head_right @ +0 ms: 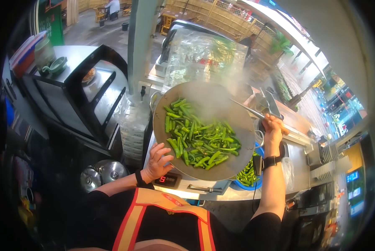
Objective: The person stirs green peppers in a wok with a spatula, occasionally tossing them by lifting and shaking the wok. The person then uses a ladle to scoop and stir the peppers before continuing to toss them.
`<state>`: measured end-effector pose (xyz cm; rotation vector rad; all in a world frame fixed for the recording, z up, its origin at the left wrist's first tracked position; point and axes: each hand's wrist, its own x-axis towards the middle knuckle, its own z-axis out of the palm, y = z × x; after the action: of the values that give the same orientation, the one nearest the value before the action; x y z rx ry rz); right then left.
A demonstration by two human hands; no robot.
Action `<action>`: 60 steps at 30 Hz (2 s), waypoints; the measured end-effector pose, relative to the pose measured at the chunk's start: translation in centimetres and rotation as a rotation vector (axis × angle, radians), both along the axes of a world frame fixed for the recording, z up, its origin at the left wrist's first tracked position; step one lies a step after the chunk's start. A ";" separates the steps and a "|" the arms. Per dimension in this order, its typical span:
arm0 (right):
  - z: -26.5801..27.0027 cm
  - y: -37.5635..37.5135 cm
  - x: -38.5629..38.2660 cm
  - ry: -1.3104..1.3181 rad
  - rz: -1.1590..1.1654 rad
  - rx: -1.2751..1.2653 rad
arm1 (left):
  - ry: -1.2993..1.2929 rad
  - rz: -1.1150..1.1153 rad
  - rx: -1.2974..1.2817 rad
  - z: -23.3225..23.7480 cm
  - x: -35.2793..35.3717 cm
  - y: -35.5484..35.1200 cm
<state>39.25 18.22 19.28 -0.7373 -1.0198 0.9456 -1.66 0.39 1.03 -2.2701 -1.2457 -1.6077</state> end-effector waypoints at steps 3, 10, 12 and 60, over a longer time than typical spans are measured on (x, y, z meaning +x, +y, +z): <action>-0.4 2.9 -1.5 0.013 0.092 -0.071 | 0.004 -0.007 -0.011 -0.1 0.0 -0.2; 3.9 1.7 -7.8 -0.192 0.384 -0.040 | 0.014 -0.005 -0.022 -0.1 0.0 -0.2; 5.5 -0.3 -9.1 -0.334 0.459 -0.005 | 0.006 0.006 -0.008 0.0 0.2 -0.2; 15.3 -16.1 -6.0 -0.796 -0.153 0.135 | 0.013 0.019 0.008 0.4 0.3 0.0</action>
<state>33.29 2.14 34.61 -1.0936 -1.6686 0.4288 -1.33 0.37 1.44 -2.2537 -1.2510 -1.5866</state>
